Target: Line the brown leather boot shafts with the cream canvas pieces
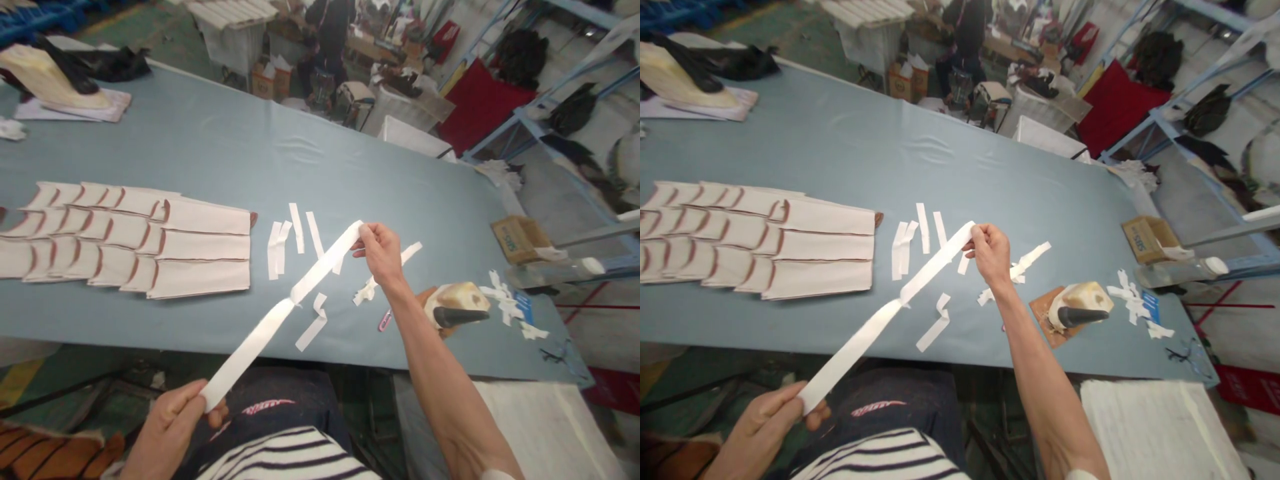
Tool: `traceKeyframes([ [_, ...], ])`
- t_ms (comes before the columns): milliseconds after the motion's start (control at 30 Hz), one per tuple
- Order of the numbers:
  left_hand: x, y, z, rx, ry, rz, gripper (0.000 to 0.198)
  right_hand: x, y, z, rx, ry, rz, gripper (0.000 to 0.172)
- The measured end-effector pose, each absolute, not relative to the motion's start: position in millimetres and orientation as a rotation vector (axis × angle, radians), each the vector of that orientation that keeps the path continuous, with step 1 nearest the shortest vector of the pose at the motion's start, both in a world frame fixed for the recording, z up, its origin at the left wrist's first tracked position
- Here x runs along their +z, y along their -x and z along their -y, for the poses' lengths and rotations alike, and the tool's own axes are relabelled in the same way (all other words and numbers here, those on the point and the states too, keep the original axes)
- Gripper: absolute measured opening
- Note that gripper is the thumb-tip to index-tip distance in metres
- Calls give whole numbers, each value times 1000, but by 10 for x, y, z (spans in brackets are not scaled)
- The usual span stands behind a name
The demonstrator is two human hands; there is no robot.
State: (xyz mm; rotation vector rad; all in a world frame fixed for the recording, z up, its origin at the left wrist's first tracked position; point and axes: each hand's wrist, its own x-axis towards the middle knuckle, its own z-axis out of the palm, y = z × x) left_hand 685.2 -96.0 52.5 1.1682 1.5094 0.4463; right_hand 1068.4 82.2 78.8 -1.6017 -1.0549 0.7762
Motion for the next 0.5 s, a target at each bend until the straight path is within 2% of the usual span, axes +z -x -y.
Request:
traceKeyframes([
  [333,271,-6724,1071,412,-1054,-1606,35,730,-10712,-1012,784,1579,1049,45],
  [500,176,-6758,1136,391,-1066,-1631,38,669,-10763,-1117,793,1584,1036,46],
])
